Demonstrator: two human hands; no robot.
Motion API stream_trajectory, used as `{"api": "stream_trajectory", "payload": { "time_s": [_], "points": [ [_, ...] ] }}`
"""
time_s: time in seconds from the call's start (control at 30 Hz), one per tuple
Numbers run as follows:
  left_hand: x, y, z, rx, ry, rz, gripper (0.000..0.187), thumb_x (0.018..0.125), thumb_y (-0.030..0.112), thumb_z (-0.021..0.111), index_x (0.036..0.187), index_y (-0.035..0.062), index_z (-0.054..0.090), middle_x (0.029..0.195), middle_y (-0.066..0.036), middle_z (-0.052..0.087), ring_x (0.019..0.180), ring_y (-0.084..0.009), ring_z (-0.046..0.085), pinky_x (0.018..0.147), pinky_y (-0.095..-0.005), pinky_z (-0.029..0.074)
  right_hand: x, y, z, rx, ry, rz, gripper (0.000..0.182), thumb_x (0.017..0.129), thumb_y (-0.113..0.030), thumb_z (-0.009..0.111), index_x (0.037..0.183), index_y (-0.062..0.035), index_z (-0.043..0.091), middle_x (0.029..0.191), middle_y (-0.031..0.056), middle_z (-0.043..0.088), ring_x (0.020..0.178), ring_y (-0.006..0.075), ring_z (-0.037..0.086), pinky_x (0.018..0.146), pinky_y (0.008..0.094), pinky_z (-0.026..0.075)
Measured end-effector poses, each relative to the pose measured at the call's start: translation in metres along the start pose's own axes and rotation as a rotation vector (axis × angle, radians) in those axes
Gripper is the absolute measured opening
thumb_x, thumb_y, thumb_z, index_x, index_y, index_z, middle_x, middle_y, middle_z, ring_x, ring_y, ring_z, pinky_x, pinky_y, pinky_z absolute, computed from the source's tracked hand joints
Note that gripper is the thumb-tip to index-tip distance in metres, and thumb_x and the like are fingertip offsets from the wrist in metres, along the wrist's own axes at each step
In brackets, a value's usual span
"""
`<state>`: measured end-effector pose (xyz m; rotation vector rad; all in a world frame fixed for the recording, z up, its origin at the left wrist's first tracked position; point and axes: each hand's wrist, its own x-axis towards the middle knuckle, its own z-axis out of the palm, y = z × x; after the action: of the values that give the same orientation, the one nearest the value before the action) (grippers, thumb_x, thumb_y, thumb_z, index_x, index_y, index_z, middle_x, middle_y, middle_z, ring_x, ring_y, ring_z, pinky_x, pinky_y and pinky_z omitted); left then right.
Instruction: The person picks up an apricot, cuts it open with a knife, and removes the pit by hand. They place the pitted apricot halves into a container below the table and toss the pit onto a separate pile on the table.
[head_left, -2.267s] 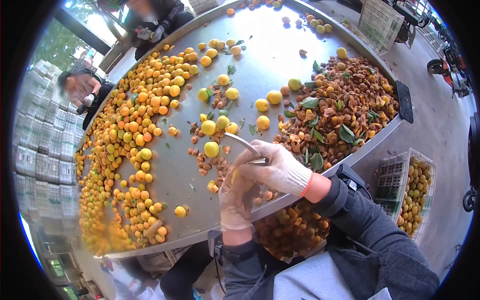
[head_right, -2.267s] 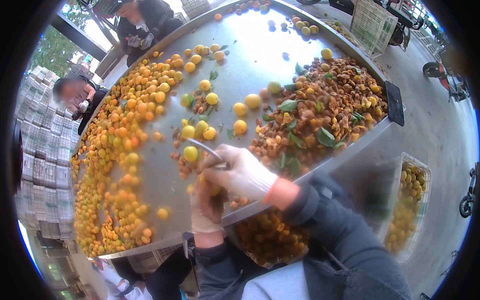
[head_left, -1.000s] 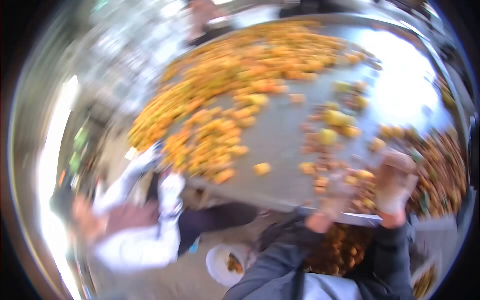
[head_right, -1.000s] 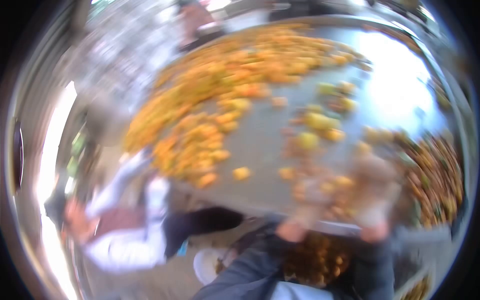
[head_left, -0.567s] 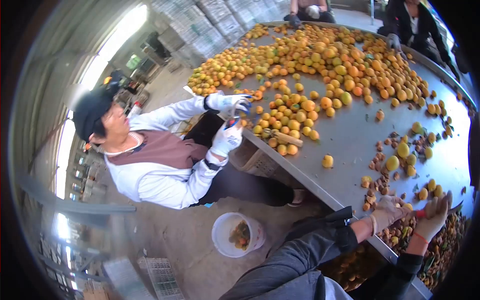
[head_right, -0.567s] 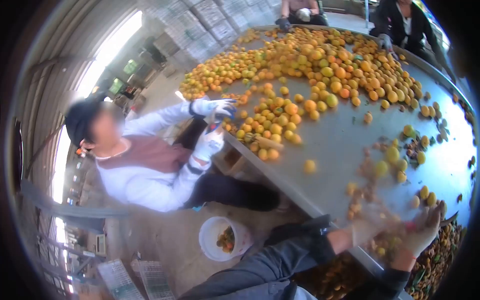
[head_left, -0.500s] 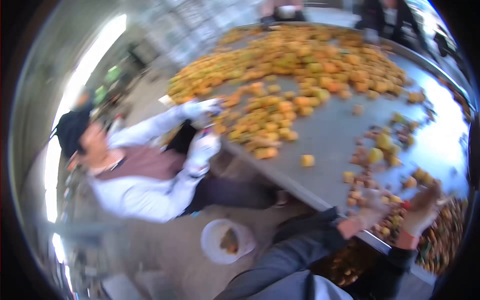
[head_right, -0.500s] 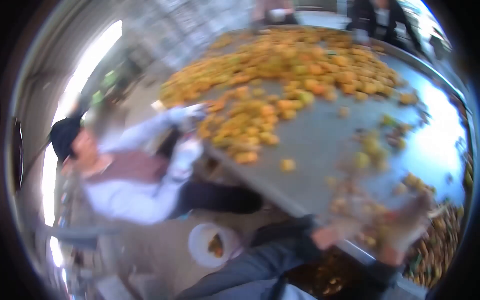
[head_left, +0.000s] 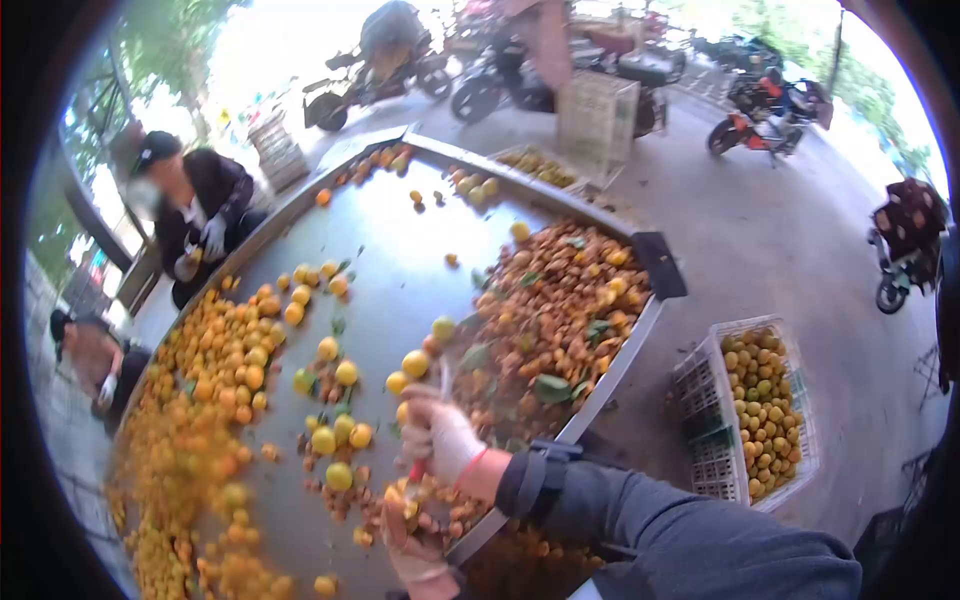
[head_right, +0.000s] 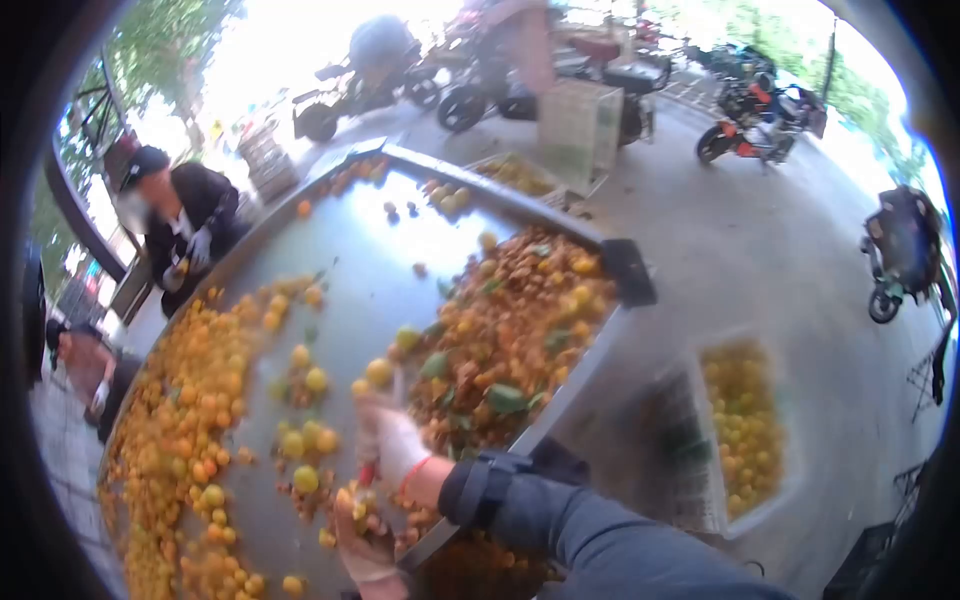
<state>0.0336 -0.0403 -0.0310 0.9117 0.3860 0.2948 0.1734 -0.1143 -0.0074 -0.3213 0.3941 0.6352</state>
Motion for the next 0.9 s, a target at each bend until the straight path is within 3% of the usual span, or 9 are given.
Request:
{"api": "stream_trajectory", "payload": {
  "time_s": [0.1,0.3,0.33,0.43,0.47,0.57,0.6,0.8,0.9],
  "points": [
    [-0.005,-0.002,-0.009,-0.223,0.131,-0.056,0.036,0.091,0.031,0.061,0.118,0.0088,0.056,0.085,-0.006,0.062,0.071,-0.0167,0.060,0.063,-0.0310,0.051,-0.007,0.000,0.000,0.073,-0.031,-0.012,0.016,0.091,-0.007,0.051,0.105,-0.0150,0.054,0.062,-0.0046,0.035,0.044,0.0079,0.029,0.039,0.0235,0.024],
    [0.005,0.003,-0.021,-0.260,0.239,-0.013,0.047,0.090,0.040,0.063,0.123,0.0073,0.054,0.096,-0.007,0.061,0.080,-0.0159,0.062,0.067,-0.0292,0.054,-0.032,-0.013,0.020,-0.834,-0.176,-0.350,0.014,0.087,-0.002,0.056,0.097,-0.0088,0.064,0.064,-0.0012,0.052,0.040,0.0054,0.037,0.035,0.0224,0.027],
    [0.003,0.005,-0.019,-0.245,0.251,-0.021,0.048,0.090,0.041,0.064,0.123,0.0073,0.054,0.097,-0.008,0.061,0.082,-0.0167,0.062,0.068,-0.0292,0.054,-0.042,-0.012,0.021,-1.041,-0.244,-0.337,0.013,0.088,-0.004,0.057,0.098,-0.0072,0.065,0.071,0.0006,0.058,0.050,0.0080,0.052,0.040,0.0220,0.039],
    [-0.001,0.008,-0.006,-0.163,0.279,-0.013,0.051,0.089,0.042,0.063,0.125,0.0072,0.053,0.102,-0.009,0.062,0.084,-0.0169,0.063,0.069,-0.0272,0.054,-0.037,0.006,-0.005,-1.324,-0.514,-0.349,0.012,0.089,-0.009,0.060,0.099,-0.0055,0.065,0.076,0.0027,0.063,0.066,0.0096,0.061,0.054,0.0238,0.050],
    [-0.001,0.007,-0.002,-0.177,0.329,0.036,0.045,0.089,0.036,0.065,0.119,0.0038,0.056,0.103,-0.009,0.064,0.086,-0.0194,0.065,0.071,-0.0310,0.056,-0.035,0.007,-0.007,-1.562,-0.636,-0.510,0.018,0.086,-0.015,0.066,0.101,-0.0048,0.066,0.084,0.0077,0.068,0.078,0.0175,0.067,0.068,0.0289,0.054],
    [-0.004,0.018,0.009,-0.092,0.382,0.072,0.035,0.088,0.026,0.068,0.111,-0.0001,0.062,0.102,-0.010,0.067,0.085,-0.0210,0.067,0.072,-0.0339,0.057,-0.042,0.007,-0.003,-1.928,-0.610,-0.578,0.026,0.080,-0.019,0.071,0.102,-0.0057,0.066,0.092,0.0128,0.069,0.081,0.0269,0.068,0.072,0.0332,0.054],
    [-0.004,0.020,0.011,0.007,0.386,0.062,0.031,0.087,0.022,0.069,0.108,-0.0008,0.065,0.100,-0.010,0.068,0.082,-0.0201,0.067,0.072,-0.0330,0.057,-0.043,0.007,-0.003,-1.925,-0.604,-0.576,0.031,0.077,-0.020,0.073,0.104,-0.0070,0.066,0.093,0.0145,0.067,0.084,0.0329,0.066,0.072,0.0364,0.054],
    [0.002,0.007,-0.005,0.104,0.509,0.117,0.023,0.082,0.013,0.074,0.101,0.0009,0.068,0.093,-0.009,0.070,0.074,-0.0166,0.067,0.065,-0.0279,0.056,-0.042,0.013,-0.011,-1.942,-0.630,-0.571,0.030,0.078,-0.018,0.072,0.104,-0.0074,0.064,0.086,0.0132,0.066,0.080,0.0329,0.065,0.069,0.0374,0.053],
    [0.000,0.003,-0.011,-0.012,0.417,0.146,0.020,0.081,0.015,0.075,0.095,0.0020,0.068,0.088,-0.008,0.069,0.072,-0.0170,0.066,0.062,-0.0275,0.055,-0.041,0.015,-0.015,-1.922,-0.691,-0.597,0.027,0.077,-0.016,0.071,0.102,-0.0079,0.063,0.087,0.0126,0.065,0.077,0.0333,0.065,0.067,0.0382,0.053]
  ]
}}
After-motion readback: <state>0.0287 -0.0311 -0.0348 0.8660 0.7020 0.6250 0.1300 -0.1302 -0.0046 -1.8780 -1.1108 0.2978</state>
